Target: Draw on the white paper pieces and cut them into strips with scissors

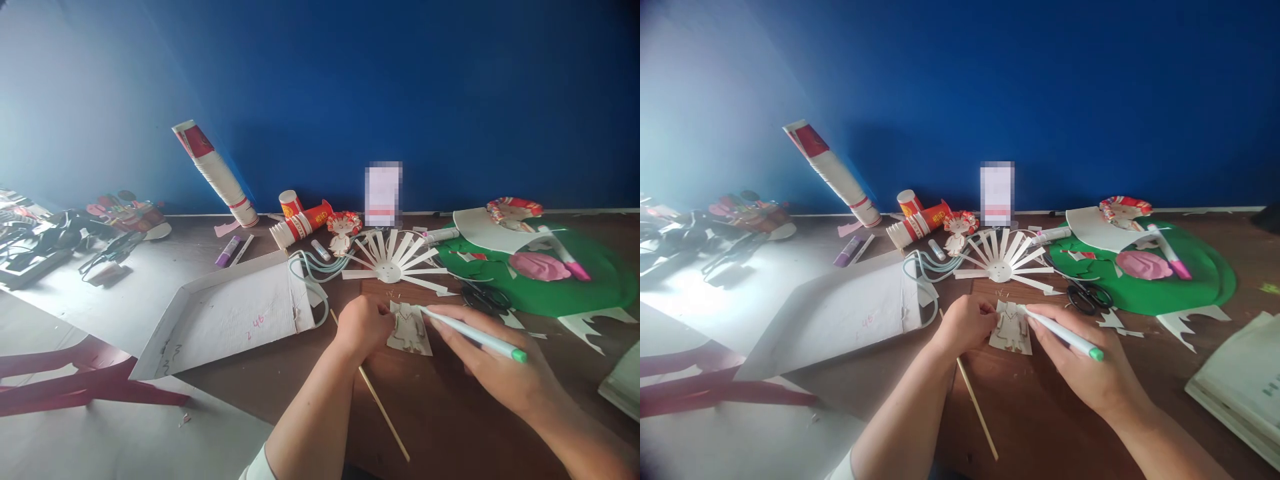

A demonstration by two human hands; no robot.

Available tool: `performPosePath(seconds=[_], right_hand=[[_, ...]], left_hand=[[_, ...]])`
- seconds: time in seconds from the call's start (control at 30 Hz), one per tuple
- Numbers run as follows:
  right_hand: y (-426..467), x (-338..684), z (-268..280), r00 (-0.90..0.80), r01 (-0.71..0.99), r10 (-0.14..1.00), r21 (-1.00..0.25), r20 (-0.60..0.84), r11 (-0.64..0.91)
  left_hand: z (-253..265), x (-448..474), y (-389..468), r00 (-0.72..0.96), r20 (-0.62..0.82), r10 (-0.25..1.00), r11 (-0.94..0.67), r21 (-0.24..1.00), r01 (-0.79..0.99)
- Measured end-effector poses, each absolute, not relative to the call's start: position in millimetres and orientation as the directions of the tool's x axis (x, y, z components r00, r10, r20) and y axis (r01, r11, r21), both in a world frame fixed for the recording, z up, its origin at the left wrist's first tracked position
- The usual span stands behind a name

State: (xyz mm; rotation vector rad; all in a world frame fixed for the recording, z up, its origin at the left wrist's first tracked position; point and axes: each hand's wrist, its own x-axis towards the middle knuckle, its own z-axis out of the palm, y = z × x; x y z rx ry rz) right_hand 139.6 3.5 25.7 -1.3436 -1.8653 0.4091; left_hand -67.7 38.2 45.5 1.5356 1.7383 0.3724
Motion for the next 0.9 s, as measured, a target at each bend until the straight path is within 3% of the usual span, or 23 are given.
performPosePath(seconds=[0.17, 0.27, 0.33, 0.47, 0.63, 0.77, 0.9], right_hand=[[4, 144, 39, 0.096, 0.698, 0.949, -0.7, 0.299, 0.15], [10, 151, 36, 0.14, 0.741, 0.955, -0.667, 0.261, 0.073], [13, 154, 32, 0.13, 0.769, 0.932, -0.628, 0.337, 0.12], [12, 154, 29, 0.1, 0.803, 0.869, -0.555, 0.484, 0.216], [10, 156, 33, 0.137, 0.812, 0.937, -0.578, 0.322, 0.08], [13, 157, 35, 0.154, 0.85, 0.946, -0.527, 0.285, 0.02], [16, 162, 33, 0.165, 0.899, 0.947, -0.436, 0.275, -0.03]], left_hand=[[51, -79, 44, 0.103, -0.439, 0.893, 0.418, 0.891, 0.175], [58, -83, 47, 0.017, -0.392, 0.92, 0.389, 0.906, -0.165], [61, -84, 48, -0.016, -0.386, 0.923, 0.367, 0.888, -0.276], [62, -82, 48, -0.027, -0.365, 0.93, 0.343, 0.895, -0.285], [57, -80, 46, -0.029, -0.326, 0.945, 0.312, 0.924, -0.222], [52, -80, 46, -0.016, -0.283, 0.959, 0.274, 0.941, -0.197], [52, -81, 49, -0.165, -0.232, 0.959, 0.192, 0.955, -0.227]])
